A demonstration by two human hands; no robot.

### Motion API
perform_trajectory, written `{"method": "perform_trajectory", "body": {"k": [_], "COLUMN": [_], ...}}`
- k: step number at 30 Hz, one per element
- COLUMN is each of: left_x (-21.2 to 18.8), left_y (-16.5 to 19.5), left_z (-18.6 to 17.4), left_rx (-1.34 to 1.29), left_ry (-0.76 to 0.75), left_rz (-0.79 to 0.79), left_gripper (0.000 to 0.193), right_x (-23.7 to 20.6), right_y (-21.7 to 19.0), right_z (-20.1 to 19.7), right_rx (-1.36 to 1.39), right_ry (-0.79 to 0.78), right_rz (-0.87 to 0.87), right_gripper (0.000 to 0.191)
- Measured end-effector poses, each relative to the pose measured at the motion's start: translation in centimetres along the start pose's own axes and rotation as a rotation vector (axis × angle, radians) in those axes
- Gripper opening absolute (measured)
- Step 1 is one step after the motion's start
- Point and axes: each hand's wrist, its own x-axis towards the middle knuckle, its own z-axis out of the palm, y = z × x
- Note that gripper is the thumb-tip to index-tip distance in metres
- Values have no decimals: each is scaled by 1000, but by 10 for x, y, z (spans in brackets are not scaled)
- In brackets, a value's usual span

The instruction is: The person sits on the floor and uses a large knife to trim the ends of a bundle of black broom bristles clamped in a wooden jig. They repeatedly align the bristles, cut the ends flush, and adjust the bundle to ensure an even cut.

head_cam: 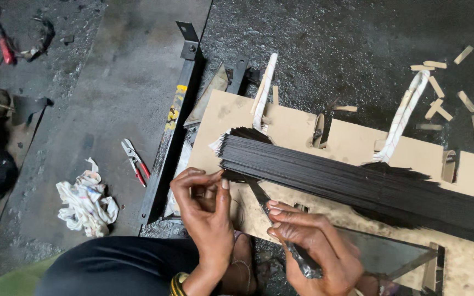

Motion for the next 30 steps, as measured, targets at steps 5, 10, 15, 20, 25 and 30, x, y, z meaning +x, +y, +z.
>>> {"method": "perform_trajectory", "body": {"k": [5,10,15,20,25,30], "left_x": [1,5,1,-2,-11,-11], "left_y": [-4,15,16,19,29,35], "left_z": [-2,1,-6,-6,-15,-17], "left_rx": [132,169,157,270,305,309], "left_ry": [-48,-33,-1,-4,-3,-21], "left_rz": [36,-29,-52,124,181,189], "left_gripper": [28,21,14,12,13,14], "right_x": [-3,-2,-15,-15,-35,-41], "right_y": [-2,-22,-20,-10,-7,-34], "right_z": [-3,-3,3,6,-16,-104], "right_rx": [-62,-110,-45,81,401,346], "right_ry": [-16,12,46,108,191,323], "right_rz": [-71,-63,-85,-63,102,-229], "right_gripper": [18,18,18,19,20,18]}}
